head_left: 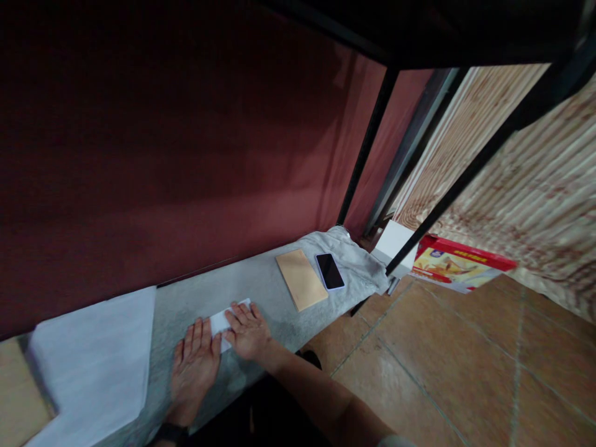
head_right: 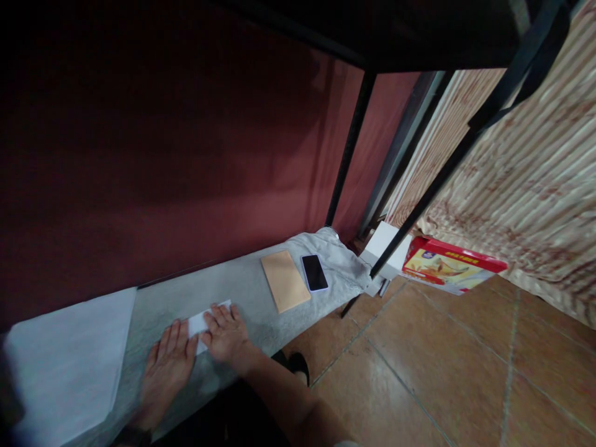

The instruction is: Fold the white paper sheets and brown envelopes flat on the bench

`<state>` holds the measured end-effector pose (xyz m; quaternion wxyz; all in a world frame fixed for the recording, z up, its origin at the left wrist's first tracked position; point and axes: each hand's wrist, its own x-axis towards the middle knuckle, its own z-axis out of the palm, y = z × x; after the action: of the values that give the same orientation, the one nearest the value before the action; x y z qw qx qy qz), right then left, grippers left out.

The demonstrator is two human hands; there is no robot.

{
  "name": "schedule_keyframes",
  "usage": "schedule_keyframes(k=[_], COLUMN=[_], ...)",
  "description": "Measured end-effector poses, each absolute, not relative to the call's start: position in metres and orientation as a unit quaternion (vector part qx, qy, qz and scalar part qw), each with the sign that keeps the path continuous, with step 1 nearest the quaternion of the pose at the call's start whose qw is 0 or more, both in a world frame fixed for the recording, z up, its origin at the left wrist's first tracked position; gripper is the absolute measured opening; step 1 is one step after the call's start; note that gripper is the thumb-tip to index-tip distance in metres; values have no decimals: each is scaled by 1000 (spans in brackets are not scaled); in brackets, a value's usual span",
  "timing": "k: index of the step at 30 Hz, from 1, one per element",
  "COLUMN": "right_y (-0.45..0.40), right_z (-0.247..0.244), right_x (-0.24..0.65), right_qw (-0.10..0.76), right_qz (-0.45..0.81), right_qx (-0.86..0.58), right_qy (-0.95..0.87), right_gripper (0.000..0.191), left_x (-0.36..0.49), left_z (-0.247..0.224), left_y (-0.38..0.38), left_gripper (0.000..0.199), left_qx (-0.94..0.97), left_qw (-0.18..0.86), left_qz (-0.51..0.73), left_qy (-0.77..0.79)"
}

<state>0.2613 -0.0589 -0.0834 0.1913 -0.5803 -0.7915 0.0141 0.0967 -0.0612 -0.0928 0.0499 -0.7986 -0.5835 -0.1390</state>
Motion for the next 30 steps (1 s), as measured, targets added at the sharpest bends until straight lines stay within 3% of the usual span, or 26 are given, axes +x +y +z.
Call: schedule_keyframes(k=[13, 19, 30], right_y=[-60, -61, -60], right_z=[-69, -67, -72], right_x=[267, 268, 266], right_qw=[170, 162, 182], right_qz=[72, 89, 79], right_qx=[-643, -634, -643], right_qy=[-743, -751, -740], right_gripper=[60, 59, 59], left_x=[104, 123, 114], left_z=[-87, -88, -97], left_y=[-58, -52, -54], left_gripper=[63, 61, 67], left_qx=[-776, -835, -787], left_qw=[49, 11, 25], left_qz=[-138, -143, -126], left_qy=[-614, -532, -604])
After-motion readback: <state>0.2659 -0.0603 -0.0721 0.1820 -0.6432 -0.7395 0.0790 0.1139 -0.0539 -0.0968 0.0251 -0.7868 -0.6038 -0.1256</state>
